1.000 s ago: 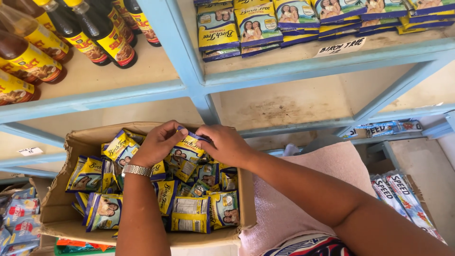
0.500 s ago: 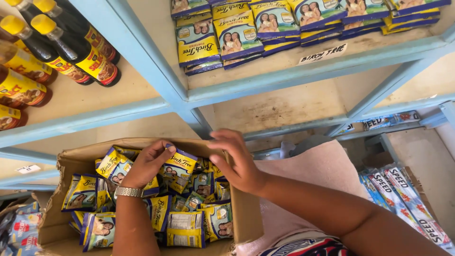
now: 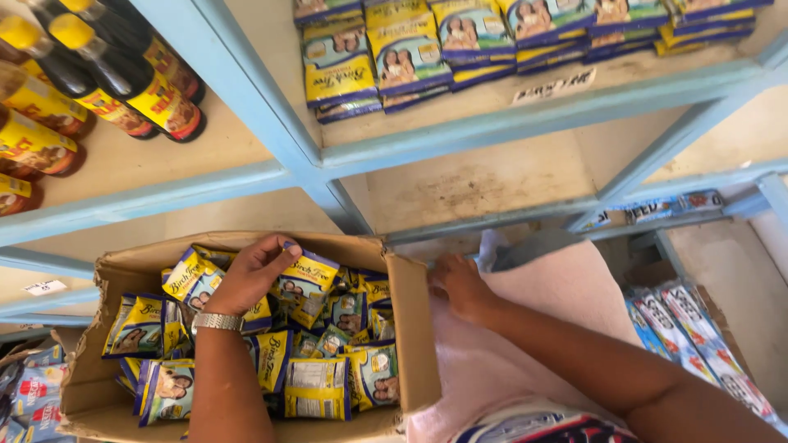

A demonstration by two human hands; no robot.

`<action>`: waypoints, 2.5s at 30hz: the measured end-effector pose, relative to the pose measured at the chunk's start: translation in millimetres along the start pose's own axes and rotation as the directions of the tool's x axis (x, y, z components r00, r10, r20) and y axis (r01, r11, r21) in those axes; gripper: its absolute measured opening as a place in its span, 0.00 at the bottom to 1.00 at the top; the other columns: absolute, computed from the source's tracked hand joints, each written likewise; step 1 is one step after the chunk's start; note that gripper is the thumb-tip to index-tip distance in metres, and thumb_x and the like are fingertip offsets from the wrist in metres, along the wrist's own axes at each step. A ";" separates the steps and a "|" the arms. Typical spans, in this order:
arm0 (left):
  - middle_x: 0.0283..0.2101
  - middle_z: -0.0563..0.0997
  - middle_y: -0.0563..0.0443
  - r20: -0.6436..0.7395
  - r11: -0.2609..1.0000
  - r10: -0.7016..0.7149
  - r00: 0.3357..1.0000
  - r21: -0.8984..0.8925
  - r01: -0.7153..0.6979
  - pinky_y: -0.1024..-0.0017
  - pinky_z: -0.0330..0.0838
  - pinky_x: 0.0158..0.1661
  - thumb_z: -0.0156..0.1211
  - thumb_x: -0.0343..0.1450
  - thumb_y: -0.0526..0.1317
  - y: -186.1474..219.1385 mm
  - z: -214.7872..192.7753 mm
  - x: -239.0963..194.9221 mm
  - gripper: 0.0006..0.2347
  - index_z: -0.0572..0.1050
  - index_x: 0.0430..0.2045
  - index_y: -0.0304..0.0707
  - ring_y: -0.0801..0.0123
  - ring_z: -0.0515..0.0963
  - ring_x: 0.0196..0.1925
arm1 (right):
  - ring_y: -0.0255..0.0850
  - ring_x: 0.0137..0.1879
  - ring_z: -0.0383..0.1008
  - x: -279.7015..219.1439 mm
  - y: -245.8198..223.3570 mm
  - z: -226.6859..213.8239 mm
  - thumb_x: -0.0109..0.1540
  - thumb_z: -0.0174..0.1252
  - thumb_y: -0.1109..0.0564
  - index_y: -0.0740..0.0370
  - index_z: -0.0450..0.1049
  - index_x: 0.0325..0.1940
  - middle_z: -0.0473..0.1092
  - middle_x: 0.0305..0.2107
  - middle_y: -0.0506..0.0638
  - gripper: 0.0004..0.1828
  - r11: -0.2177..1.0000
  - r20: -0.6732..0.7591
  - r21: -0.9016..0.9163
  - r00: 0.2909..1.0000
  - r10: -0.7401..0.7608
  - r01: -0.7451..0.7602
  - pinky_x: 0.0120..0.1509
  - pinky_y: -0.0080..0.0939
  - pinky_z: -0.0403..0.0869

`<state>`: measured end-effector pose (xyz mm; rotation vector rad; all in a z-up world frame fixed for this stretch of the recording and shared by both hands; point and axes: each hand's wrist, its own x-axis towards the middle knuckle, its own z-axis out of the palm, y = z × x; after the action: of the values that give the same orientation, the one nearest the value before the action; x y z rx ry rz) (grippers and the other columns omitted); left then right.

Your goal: Restocking milk powder sachets from a cardboard box onto grocery store shelves.

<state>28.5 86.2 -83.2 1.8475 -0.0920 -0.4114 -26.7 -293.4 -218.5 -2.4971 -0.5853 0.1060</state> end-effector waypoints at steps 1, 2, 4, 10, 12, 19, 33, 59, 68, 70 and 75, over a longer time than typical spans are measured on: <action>0.34 0.78 0.61 0.008 1.000 -0.012 1.000 -0.001 0.012 0.79 0.70 0.41 0.58 0.75 0.40 -2.3 0.3 -1.3 0.06 0.77 0.37 0.36 0.82 0.73 0.38 | 0.55 0.54 0.63 -3.7 2.5 6.0 0.54 0.64 0.59 0.53 0.78 0.44 0.67 0.43 0.54 0.14 1.000 0.007 0.007 1.000 0.010 -0.010 0.53 0.57 0.61; 0.34 0.78 0.61 0.026 1.000 -0.007 1.000 -0.011 0.007 0.79 0.70 0.40 0.59 0.75 0.40 -4.4 0.3 -3.1 0.06 0.77 0.36 0.36 0.82 0.74 0.38 | 0.52 0.55 0.64 -7.7 4.2 12.0 0.56 0.61 0.58 0.54 0.77 0.43 0.67 0.43 0.53 0.11 0.995 0.048 -0.097 0.999 0.016 -0.011 0.54 0.55 0.61; 0.34 0.79 0.60 0.024 0.999 0.028 0.999 -0.026 -0.027 0.78 0.70 0.40 0.59 0.75 0.40 -4.7 -2.4 2.0 0.06 0.77 0.36 0.36 0.81 0.74 0.38 | 0.50 0.57 0.65 1.0 9.9 8.7 0.58 0.59 0.57 0.56 0.76 0.41 0.68 0.43 0.52 0.08 0.975 0.077 -0.222 0.997 0.001 0.016 0.56 0.52 0.61; 0.34 0.78 0.61 0.033 0.998 0.045 0.998 -0.034 -0.044 0.79 0.70 0.40 0.59 0.75 0.40 -7.4 -0.5 -1.2 0.06 0.77 0.35 0.35 0.82 0.74 0.38 | 0.52 0.59 0.65 0.4 24.9 36.5 0.57 0.55 0.58 0.61 0.76 0.49 0.69 0.49 0.56 0.17 0.907 -0.138 -0.356 0.947 -0.290 0.226 0.60 0.53 0.61; 0.34 0.78 0.61 0.011 0.999 0.046 0.999 -0.023 -0.045 0.79 0.70 0.41 0.59 0.75 0.40 -3.7 0.0 -2.8 0.06 0.77 0.35 0.36 0.82 0.74 0.38 | 0.50 0.62 0.64 10.9 27.6 45.1 0.61 0.54 0.58 0.62 0.76 0.50 0.69 0.54 0.55 0.15 0.928 -0.094 -0.330 0.973 -0.213 0.171 0.63 0.51 0.61; 0.33 0.78 0.61 0.013 0.999 0.024 1.000 -0.045 -0.024 0.78 0.70 0.38 0.59 0.74 0.40 -2.2 2.4 -3.6 0.06 0.77 0.35 0.37 0.82 0.74 0.36 | 0.52 0.58 0.63 29.2 0.1 -2.4 0.58 0.57 0.54 0.58 0.76 0.54 0.68 0.50 0.56 0.20 0.977 -0.068 0.010 0.974 -0.214 0.215 0.56 0.58 0.57; 0.33 0.77 0.62 -0.001 1.000 0.013 1.000 -0.019 -0.013 0.80 0.68 0.40 0.56 0.76 0.40 -1.3 5.1 -4.4 0.06 0.76 0.36 0.37 0.83 0.72 0.37 | 0.50 0.52 0.74 -26.6 99.3 -54.2 0.67 0.51 0.44 0.47 0.77 0.43 0.76 0.40 0.50 0.12 0.898 0.333 -0.434 0.912 0.240 -0.078 0.60 0.57 0.66; 0.31 0.80 0.60 -0.337 0.899 0.341 0.878 -0.158 -0.409 0.82 0.71 0.35 0.63 0.74 0.35 143.5 167.9 -19.8 0.04 0.76 0.33 0.33 0.85 0.74 0.33 | 0.40 0.65 0.68 -2.3 -60.1 -197.1 0.62 0.63 0.52 0.60 0.57 0.72 0.65 0.60 0.50 0.37 0.545 0.024 0.834 0.981 -0.191 0.085 0.66 0.43 0.71; 0.36 0.78 0.59 -0.442 0.801 0.407 0.800 -0.248 -0.544 0.81 0.70 0.40 0.58 0.80 0.38 147.4 219.2 23.2 0.06 0.75 0.37 0.34 0.83 0.72 0.38 | 0.35 0.53 0.74 -27.0 -41.3 -230.6 0.66 0.59 0.58 0.65 0.61 0.68 0.72 0.52 0.51 0.28 0.423 -0.059 0.901 0.993 -0.105 0.098 0.55 0.38 0.75; 0.39 0.79 0.59 -0.404 0.794 0.452 0.795 -0.224 -0.566 0.81 0.72 0.44 0.55 0.81 0.39 161.3 228.0 24.1 0.07 0.76 0.42 0.34 0.82 0.74 0.42 | 0.34 0.50 0.75 -27.2 -31.4 -239.1 0.65 0.59 0.59 0.65 0.63 0.67 0.73 0.49 0.50 0.27 0.448 -0.101 0.886 0.992 -0.073 0.123 0.52 0.37 0.76; 0.51 0.79 0.58 -0.158 0.844 0.364 0.918 -0.361 -0.397 0.71 0.80 0.48 0.63 0.69 0.31 194.0 246.2 17.2 0.23 0.64 0.59 0.36 0.73 0.81 0.50 | 0.35 0.40 0.77 -23.6 -4.8 -265.2 0.64 0.59 0.59 0.66 0.69 0.61 0.77 0.41 0.51 0.21 0.459 -0.157 0.881 0.986 0.057 0.114 0.42 0.38 0.78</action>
<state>-7.6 -203.7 31.7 1.4059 -0.2968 -0.0617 2.6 -435.6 4.7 -1.4131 -0.3448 0.1439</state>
